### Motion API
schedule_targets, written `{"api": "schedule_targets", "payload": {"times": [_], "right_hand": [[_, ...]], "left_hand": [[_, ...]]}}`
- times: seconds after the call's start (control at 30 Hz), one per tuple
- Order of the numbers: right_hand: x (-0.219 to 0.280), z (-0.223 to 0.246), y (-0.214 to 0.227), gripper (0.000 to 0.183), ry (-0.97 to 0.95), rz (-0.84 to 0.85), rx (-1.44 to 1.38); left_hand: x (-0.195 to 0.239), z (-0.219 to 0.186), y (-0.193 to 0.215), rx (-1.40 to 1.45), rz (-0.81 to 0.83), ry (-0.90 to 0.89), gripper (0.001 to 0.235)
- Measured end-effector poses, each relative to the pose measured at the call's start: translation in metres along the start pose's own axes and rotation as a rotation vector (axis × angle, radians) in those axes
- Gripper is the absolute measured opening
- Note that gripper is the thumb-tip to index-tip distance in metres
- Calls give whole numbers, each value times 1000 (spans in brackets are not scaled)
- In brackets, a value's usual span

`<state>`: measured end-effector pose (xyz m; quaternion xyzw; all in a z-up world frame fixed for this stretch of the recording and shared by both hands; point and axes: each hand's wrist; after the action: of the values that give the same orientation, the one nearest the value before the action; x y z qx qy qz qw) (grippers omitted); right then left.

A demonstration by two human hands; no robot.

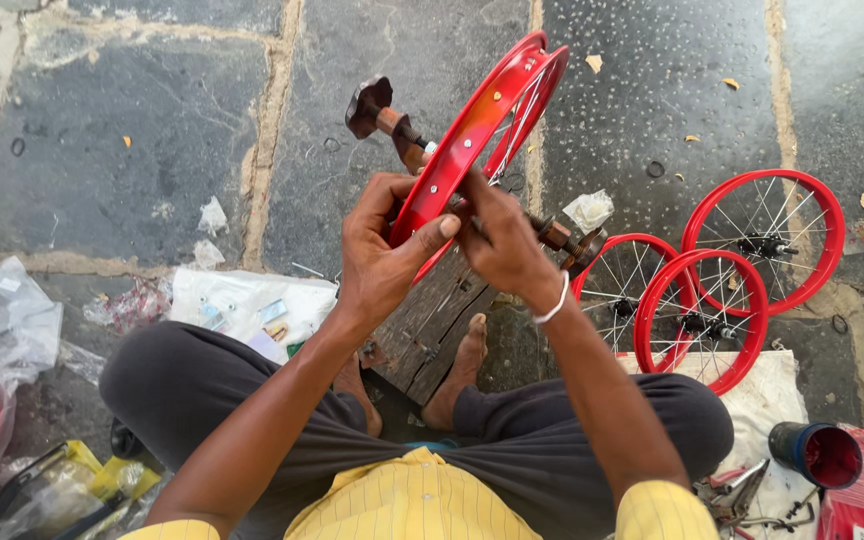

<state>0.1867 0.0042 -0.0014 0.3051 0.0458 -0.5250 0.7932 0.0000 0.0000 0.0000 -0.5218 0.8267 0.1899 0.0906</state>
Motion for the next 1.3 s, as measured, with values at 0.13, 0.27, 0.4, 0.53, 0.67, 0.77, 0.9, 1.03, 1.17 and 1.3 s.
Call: {"api": "schedule_targets", "payload": {"times": [0.13, 0.27, 0.4, 0.53, 0.67, 0.77, 0.9, 1.03, 1.17, 1.3], "right_hand": [[-10, -1, -19, 33, -29, -306, 225], [-10, 21, -59, 22, -125, -612, 339], [6, 41, -67, 24, -196, -674, 65], [13, 43, -58, 26, -174, -726, 32], [3, 4, -50, 29, -160, -721, -42], [-16, -15, -52, 36, 64, -667, -298], [-27, -37, -66, 26, 95, -871, -511], [-19, -26, -59, 22, 73, -668, -630], [-9, -20, -22, 44, 171, -257, -892], [-14, -27, -2, 53, 127, -52, -715]], "left_hand": [[-7, -19, -4, 166, -65, 4, 52], [-9, -24, -5, 30, -144, 49, 59], [0, -21, -7, 2, -130, -82, 52], [3, -30, -2, -232, -143, -126, 51], [-8, -25, 2, -106, -54, -60, 58], [-21, -30, -7, 20, -56, -53, 53], [-19, -25, -10, 210, -69, 2, 49], [-18, -22, -7, 154, -61, -32, 53], [-18, -21, -10, 182, -42, 34, 53], [-16, -22, -13, 162, -49, 11, 47]]}}
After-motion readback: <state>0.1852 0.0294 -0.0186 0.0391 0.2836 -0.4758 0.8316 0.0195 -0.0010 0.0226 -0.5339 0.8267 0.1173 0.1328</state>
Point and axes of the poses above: each hand's wrist, its own x-axis away from the middle knuckle, its own y-axis out of the back of the hand, z = x × y, and after that the axes turned 12 degrees about z, right-handed
